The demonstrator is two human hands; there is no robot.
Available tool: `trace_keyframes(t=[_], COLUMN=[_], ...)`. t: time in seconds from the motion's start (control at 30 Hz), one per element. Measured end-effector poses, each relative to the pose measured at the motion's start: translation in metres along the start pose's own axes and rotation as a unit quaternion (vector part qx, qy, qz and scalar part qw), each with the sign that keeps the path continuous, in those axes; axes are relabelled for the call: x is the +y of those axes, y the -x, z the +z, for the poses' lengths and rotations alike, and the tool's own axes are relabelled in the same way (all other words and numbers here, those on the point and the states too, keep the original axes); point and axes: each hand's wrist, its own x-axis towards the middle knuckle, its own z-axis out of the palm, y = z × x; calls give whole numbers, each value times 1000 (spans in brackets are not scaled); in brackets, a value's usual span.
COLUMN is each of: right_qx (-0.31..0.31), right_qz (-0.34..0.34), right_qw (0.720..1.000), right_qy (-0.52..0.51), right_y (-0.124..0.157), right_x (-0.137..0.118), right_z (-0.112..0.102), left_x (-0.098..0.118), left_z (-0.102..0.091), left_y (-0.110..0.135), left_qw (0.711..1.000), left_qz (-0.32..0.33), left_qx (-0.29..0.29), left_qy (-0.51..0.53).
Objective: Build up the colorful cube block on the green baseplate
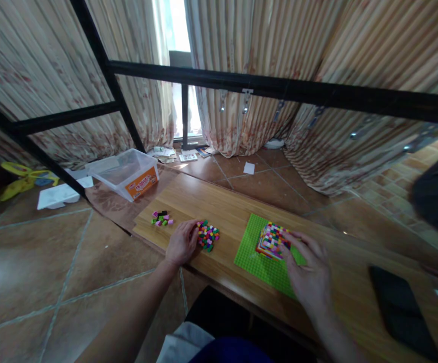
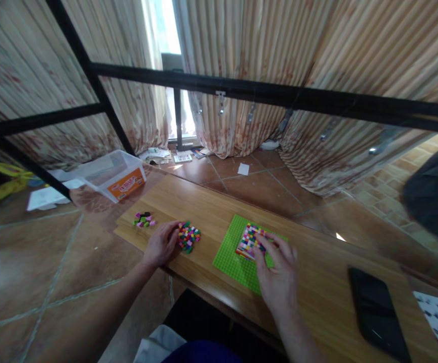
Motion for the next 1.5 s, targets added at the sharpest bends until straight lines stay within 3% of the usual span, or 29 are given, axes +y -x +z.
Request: trace_keyframes(t=[0.13,0.4,0.53,0.67,0.8,0.87,1.0,1.5], right_qx=[35,-11,-31,-119,-270,-299,-312,-337], right_qz=[71,153,141,81,81,85,91,81], right_qw=[997,988,990,988,944,931,923,912], right_qy=[18,-15,0,58,171,194,208,218], right_y=[5,27,7,-36,-73,-81,-80,-76], right_x=[16,41,34,17,-4,-12,-19,-20], right_z=[-13,-10,-2,19,45,55,63,62], left_x=[-3,-4,-4,-5,-8,-9,-10,-12], left_z=[1,0,0,0,2,2,2,3], left_y=[0,0,0,1,1,1,2,2], left_qw=[1000,1000,1000,1000,1000,1000,1000,1000], left_qz=[-4,-1,-6,-4,-7,-5,3,1], left_qx=[-2,9,5,7,12,9,19,15], left_qy=[1,1,2,-5,-12,-10,-11,-18])
